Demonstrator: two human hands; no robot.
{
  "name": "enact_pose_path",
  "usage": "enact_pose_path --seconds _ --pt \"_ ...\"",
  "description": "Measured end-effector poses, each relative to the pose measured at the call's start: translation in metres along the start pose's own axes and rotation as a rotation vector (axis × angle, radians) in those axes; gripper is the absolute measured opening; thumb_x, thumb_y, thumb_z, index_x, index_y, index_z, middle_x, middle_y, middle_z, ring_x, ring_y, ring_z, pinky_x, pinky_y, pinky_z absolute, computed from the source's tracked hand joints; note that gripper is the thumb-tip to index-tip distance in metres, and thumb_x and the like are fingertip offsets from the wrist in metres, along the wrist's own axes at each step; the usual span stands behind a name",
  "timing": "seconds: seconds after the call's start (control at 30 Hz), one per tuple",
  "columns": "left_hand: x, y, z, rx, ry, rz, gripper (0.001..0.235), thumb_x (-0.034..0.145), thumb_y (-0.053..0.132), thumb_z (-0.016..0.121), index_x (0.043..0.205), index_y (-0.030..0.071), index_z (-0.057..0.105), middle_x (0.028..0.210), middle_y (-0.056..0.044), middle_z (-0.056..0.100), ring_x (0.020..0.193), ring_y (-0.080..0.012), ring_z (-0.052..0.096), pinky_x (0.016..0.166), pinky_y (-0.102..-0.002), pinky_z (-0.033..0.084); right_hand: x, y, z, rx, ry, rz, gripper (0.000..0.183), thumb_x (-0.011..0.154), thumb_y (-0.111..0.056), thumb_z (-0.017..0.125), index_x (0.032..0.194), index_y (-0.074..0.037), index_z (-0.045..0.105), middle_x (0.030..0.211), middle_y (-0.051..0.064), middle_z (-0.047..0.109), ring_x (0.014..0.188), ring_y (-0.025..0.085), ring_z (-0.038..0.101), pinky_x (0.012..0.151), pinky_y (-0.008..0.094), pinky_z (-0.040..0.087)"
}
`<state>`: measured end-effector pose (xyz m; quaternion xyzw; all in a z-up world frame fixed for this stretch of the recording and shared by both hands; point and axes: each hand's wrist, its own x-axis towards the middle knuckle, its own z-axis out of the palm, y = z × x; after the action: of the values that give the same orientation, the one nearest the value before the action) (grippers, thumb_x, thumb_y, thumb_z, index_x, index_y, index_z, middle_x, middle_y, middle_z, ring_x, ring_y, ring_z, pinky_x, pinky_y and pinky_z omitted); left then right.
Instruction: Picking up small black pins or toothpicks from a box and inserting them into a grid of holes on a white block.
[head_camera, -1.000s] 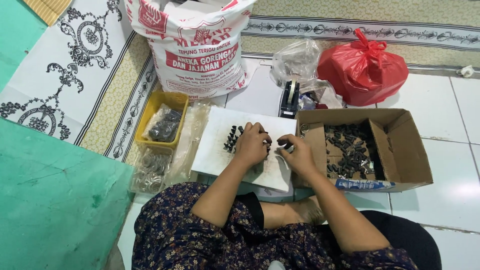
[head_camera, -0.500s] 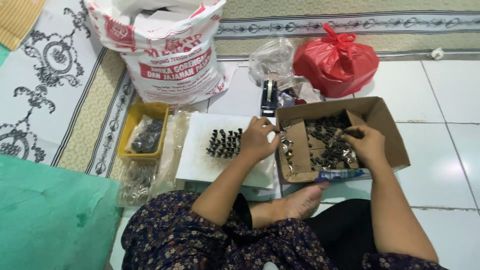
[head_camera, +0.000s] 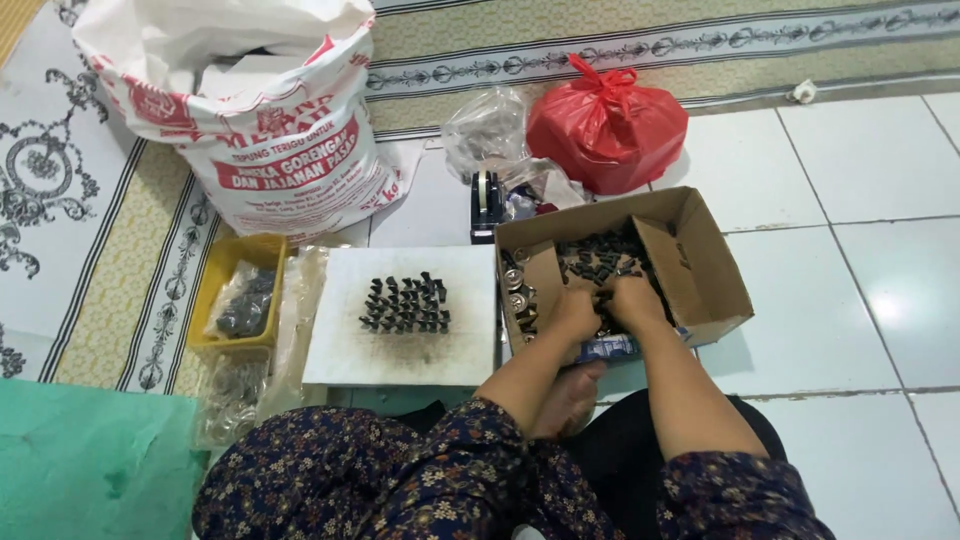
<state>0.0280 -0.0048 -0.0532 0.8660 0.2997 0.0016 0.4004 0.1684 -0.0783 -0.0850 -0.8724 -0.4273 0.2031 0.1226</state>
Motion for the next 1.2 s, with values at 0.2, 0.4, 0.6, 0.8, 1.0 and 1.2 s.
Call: enact_pose_path --seconds 0.2,0.4,0.6,0.8,1.0,1.2 --pt "-0.011 0.010 0.000 -0.206 -0.114 -0.172 0.079 0.089 0.006 0.049 0.159 -0.005 0.014 0.139 -0.038 0.052 0.131 -0.0486 0.054 0.106 -0.053 0.051 0.023 0.011 0.046 -0.216 0.033 -0.194 0.013 0.086 -0.002 0.064 0.085 0.000 0.077 0.081 0.019 0.074 0.085 0.034 0.076 0.077 0.040 0.064" --pt "0.000 -0.009 0.013 -0.244 -0.086 -0.163 0.074 0.086 0.002 0.056 0.157 -0.001 0.033 0.137 -0.034 0.056 0.130 -0.0460 0.056 0.106 -0.053 0.051 0.003 -0.010 0.012 -0.076 -0.009 -0.087 0.012 0.086 0.002 0.066 0.087 0.005 0.077 0.083 0.025 0.074 0.086 0.037 0.077 0.073 0.041 0.065" --pt "-0.007 -0.008 0.005 -0.597 0.242 -0.192 0.045 0.089 0.011 0.078 0.130 -0.004 0.067 0.107 -0.024 0.075 0.100 -0.0362 0.073 0.080 -0.041 0.063 -0.029 -0.032 -0.040 0.925 -0.077 0.158 0.029 0.089 -0.002 0.077 0.112 0.014 0.069 0.108 0.036 0.070 0.100 0.039 0.072 0.081 0.042 0.062" --pt "-0.019 -0.009 -0.005 -0.743 0.455 -0.056 0.029 0.083 0.003 0.081 0.111 -0.004 0.074 0.090 -0.025 0.075 0.073 -0.0261 0.075 0.056 -0.032 0.061 -0.041 -0.041 -0.054 1.132 -0.065 0.134 0.033 0.086 0.002 0.078 0.112 0.019 0.067 0.097 0.034 0.069 0.083 0.037 0.073 0.072 0.046 0.066" --pt "-0.030 -0.009 -0.012 -0.700 0.647 0.025 0.018 0.086 0.005 0.081 0.103 -0.002 0.079 0.082 -0.021 0.075 0.072 -0.0238 0.074 0.055 -0.032 0.060 -0.069 -0.059 -0.080 1.123 -0.094 0.094 0.024 0.092 -0.008 0.074 0.108 0.010 0.074 0.099 0.028 0.073 0.085 0.034 0.073 0.074 0.044 0.063" --pt "-0.057 0.013 -0.033 -0.490 0.704 0.148 0.016 0.083 0.002 0.082 0.099 0.000 0.079 0.081 -0.019 0.074 0.076 -0.0296 0.074 0.063 -0.031 0.062 -0.064 -0.058 -0.075 1.187 -0.004 0.051 0.028 0.083 -0.004 0.082 0.107 0.009 0.074 0.094 0.025 0.072 0.084 0.030 0.072 0.074 0.042 0.063"
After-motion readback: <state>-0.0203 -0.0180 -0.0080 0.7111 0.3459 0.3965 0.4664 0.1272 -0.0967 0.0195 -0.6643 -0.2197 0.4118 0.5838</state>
